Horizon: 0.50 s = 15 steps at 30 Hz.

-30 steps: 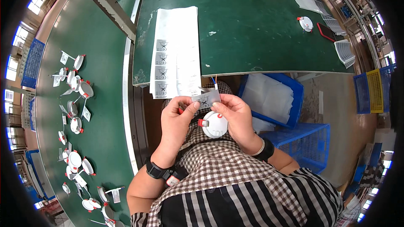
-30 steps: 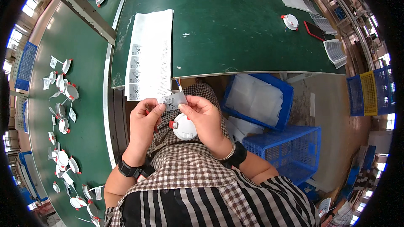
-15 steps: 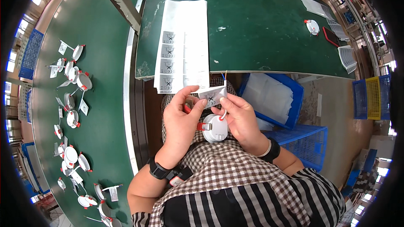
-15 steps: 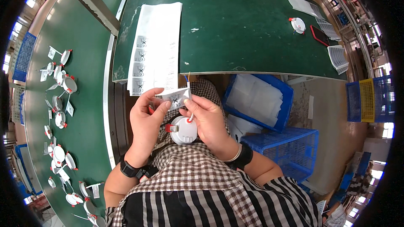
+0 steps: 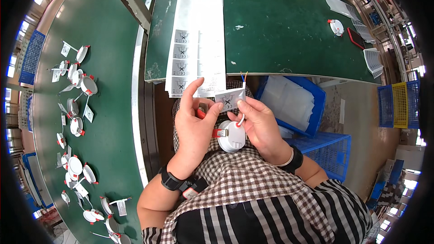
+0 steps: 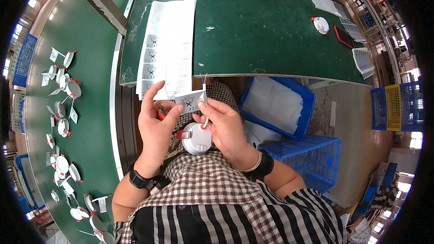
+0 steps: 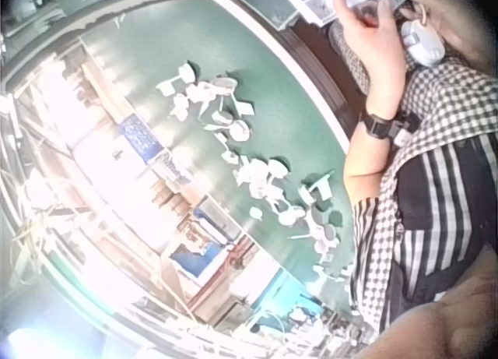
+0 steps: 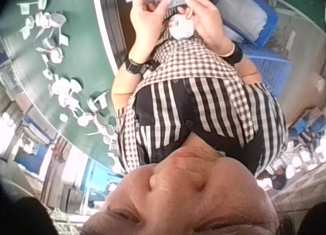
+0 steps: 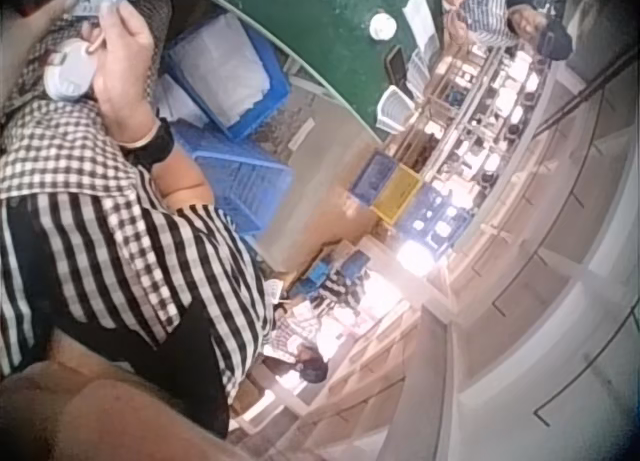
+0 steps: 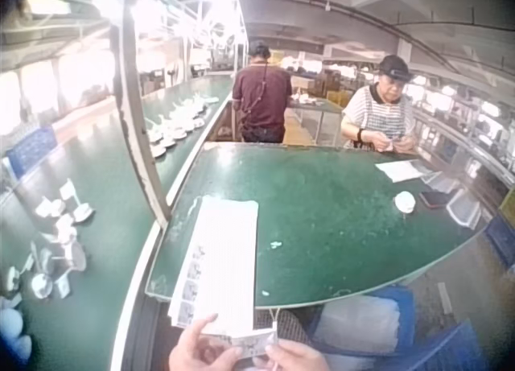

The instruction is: Applying labels and stickers to small circular LED light housings at a factory workbench.

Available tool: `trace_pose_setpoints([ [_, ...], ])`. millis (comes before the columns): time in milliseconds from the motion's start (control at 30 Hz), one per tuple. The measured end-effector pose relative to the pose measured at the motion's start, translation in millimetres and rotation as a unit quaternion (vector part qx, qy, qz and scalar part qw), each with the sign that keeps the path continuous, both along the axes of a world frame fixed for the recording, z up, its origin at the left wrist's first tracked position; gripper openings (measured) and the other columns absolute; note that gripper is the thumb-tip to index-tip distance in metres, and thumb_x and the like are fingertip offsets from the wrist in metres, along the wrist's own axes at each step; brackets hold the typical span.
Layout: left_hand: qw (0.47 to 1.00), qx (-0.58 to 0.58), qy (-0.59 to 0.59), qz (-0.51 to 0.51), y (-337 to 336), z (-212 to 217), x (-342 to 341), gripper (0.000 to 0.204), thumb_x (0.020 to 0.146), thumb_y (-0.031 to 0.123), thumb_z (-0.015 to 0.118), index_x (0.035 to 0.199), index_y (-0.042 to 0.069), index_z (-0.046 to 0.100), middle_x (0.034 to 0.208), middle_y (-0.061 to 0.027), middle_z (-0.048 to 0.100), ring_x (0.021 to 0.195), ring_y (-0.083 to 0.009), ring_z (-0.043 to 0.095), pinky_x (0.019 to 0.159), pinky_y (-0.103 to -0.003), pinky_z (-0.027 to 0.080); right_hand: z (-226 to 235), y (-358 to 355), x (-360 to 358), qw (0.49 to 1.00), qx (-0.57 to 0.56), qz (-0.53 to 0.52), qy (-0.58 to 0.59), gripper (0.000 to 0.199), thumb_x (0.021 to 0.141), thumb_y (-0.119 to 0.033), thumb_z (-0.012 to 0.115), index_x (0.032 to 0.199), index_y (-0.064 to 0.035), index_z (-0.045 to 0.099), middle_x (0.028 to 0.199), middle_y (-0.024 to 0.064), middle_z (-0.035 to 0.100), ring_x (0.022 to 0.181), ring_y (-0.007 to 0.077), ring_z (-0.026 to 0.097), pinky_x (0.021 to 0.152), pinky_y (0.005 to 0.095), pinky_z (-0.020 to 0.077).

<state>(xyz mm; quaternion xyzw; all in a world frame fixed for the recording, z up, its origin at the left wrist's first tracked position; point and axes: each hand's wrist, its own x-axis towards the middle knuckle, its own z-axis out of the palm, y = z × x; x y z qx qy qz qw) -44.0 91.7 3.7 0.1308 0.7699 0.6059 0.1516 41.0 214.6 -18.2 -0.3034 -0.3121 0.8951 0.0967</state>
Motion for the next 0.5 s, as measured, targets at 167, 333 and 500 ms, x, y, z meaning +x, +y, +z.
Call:
trace_pose_setpoints([
  [167, 1.000, -0.007, -0.009, -0.001, 2, 1, -2, 0.060, 0.075, -0.002, 0.070, 0.129, 0.008, 0.047, 0.072, 0.0003, 0.061, 0.060, -0.0011, 0.045, 0.055, -0.016, 0.037, -5, 2, 1, 1.000, -0.003, 0.003, -0.004, 0.024, 0.090, -0.007, 0.058, 0.112, 0.0034, 0.058, 0.093, 0.0037, 0.061, 0.070, 0.0069, 0.053, 0.086, 0.0311, 0.0504],
  [333, 1.000, -0.002, -0.010, -0.004, 2, -5, -2, 0.062, 0.074, -0.002, 0.070, 0.130, 0.008, 0.047, 0.069, 0.0021, 0.059, 0.059, -0.0006, 0.044, 0.054, -0.016, 0.036, -5, 1, -1, 1.000, -0.005, -0.001, -0.015, 0.024, 0.090, -0.008, 0.057, 0.112, 0.0032, 0.058, 0.093, 0.0038, 0.060, 0.070, 0.0067, 0.052, 0.086, 0.0309, 0.0505],
  [500, 1.000, -0.006, -0.028, -0.009, 1, -7, -3, 0.062, 0.073, -0.003, 0.070, 0.130, 0.007, 0.047, 0.068, 0.0028, 0.058, 0.059, -0.0006, 0.044, 0.054, -0.016, 0.037, -8, 2, -1, 1.000, -0.005, 0.005, -0.017, 0.024, 0.090, -0.008, 0.057, 0.112, 0.0036, 0.058, 0.095, 0.0045, 0.060, 0.071, 0.0068, 0.051, 0.086, 0.0311, 0.0509],
])
